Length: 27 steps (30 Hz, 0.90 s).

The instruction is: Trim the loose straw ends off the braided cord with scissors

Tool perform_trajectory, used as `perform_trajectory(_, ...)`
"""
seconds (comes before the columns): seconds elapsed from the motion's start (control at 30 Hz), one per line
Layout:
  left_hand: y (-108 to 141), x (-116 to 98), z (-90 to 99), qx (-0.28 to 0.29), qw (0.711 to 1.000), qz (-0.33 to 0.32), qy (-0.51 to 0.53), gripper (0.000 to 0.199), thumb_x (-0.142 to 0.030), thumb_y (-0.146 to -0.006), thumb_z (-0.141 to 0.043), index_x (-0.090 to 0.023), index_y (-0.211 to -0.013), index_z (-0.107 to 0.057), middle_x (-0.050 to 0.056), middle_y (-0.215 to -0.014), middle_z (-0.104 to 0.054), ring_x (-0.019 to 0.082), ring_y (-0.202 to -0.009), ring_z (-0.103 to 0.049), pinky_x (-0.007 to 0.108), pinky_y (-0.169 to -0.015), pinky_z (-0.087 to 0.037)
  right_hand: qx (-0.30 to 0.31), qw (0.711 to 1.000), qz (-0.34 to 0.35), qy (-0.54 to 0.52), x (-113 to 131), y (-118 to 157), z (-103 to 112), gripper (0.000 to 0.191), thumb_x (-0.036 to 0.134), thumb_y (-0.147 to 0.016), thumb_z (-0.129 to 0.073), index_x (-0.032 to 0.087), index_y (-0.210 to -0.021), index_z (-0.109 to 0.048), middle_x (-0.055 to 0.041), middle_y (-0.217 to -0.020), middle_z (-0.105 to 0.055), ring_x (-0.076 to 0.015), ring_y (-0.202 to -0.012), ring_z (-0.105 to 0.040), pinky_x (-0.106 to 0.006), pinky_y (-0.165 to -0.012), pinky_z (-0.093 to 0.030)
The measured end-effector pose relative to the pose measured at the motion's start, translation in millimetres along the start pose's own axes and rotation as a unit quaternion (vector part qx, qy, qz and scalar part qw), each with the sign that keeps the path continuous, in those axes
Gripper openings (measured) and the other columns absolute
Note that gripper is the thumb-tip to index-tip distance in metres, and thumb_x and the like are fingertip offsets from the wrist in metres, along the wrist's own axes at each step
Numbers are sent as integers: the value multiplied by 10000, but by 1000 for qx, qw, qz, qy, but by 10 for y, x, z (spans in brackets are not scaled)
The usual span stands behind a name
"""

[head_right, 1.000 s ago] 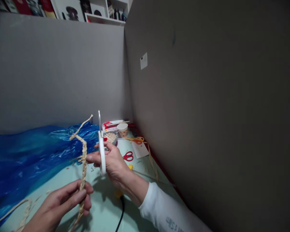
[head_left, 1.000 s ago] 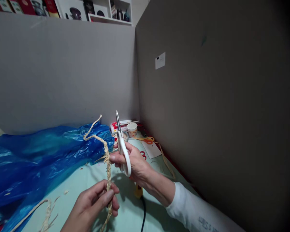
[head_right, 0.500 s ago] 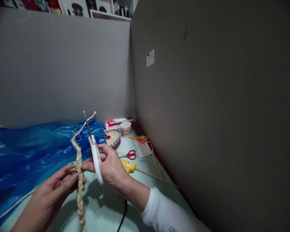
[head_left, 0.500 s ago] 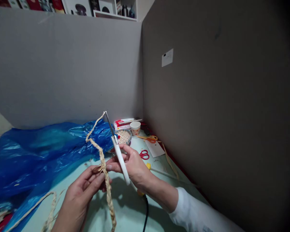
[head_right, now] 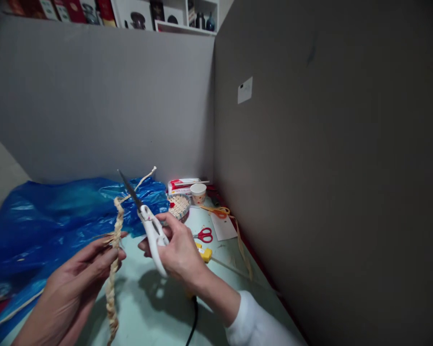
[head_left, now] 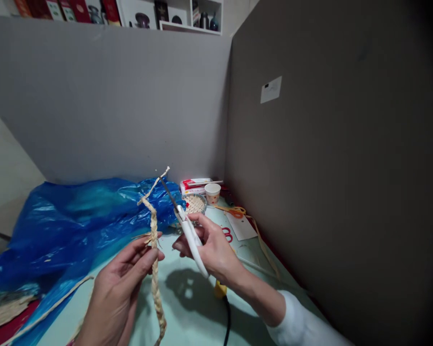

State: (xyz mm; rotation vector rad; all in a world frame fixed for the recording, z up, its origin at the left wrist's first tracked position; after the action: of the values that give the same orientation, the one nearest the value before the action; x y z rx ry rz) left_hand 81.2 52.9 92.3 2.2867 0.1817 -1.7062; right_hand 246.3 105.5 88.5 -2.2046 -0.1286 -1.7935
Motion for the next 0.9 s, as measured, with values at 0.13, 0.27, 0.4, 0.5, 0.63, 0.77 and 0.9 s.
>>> perform_trajectory(0.13,-41,-53,48,-60,998,-28,6,466,-396,-487,-986,-232,-890,-821,-9,-791,-813,164,-855,-686,179,-762,-546,12,951,149,271,68,21,147,303,300,-769,-772,221,-1024,-630,26,-765,-636,-144,-652,-542,-260,-623,-420)
perform_trajectory(0.27,-41,-104,54,-87,995,-40,25,449,-318,-465,-971,-255,-891,-844,-26,-830,-832,156,-857,-689,167,-754,-543,9,835,345,428,53,32,286,331,200,-797,-602,185,-1128,-614,-33,-809,-668,-179,-670,-557,-291,-626,-414)
perform_trajectory(0.4,-8,-159,4,-79,995,-42,43,401,-287,-447,-956,-234,-831,-850,-10,-867,-840,198,-927,-708,173,-697,-551,2,732,425,532,-5,13,357,370,165,-789,-545,172,-1153,-609,-50,-778,-663,-208,-659,-542,-325,-617,-388)
perform_trajectory(0.5,-5,-168,-24,-68,995,-35,64,470,-294,-442,-958,-239,-896,-854,8,-984,-847,278,-1147,-685,202,-747,-575,1,685,442,579,-18,10,374,406,177,-801,-509,158,-1195,-605,-51,-758,-640,-224,-656,-526,-340,-603,-372)
perform_trajectory(0.63,-26,-141,-26,-58,995,-25,77,479,-314,-433,-981,-235,-888,-853,12,-972,-837,275,-1154,-680,215,-814,-582,-7,656,448,608,-15,19,391,479,181,-803,-509,140,-1275,-577,-55,-779,-638,-231,-682,-536,-347,-612,-376)
perform_trajectory(0.77,-26,-126,-38,-46,996,-22,69,472,-355,-451,-996,-216,-877,-848,15,-862,-796,193,-898,-694,185,-688,-578,-26,634,468,615,12,16,397,483,147,-823,-511,117,-1302,-566,-64,-781,-652,-235,-692,-561,-356,-616,-391)
perform_trajectory(0.9,-3,-135,-47,-51,996,-23,63,488,-361,-437,-1003,-207,-873,-847,13,-813,-766,138,-764,-644,156,-607,-549,-43,627,478,614,10,7,389,506,111,-819,-495,118,-1321,-564,-57,-762,-659,-228,-668,-568,-351,-603,-396)
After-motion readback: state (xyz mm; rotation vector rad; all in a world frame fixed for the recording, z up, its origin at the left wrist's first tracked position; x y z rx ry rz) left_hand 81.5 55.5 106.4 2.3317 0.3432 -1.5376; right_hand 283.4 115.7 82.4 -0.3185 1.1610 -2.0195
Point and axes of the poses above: each hand's wrist, its own y-axis away from the middle knuckle, its own z-axis out of the back of the hand, x = y × z, the point moved 2 cm from there along -y, towards the middle knuckle
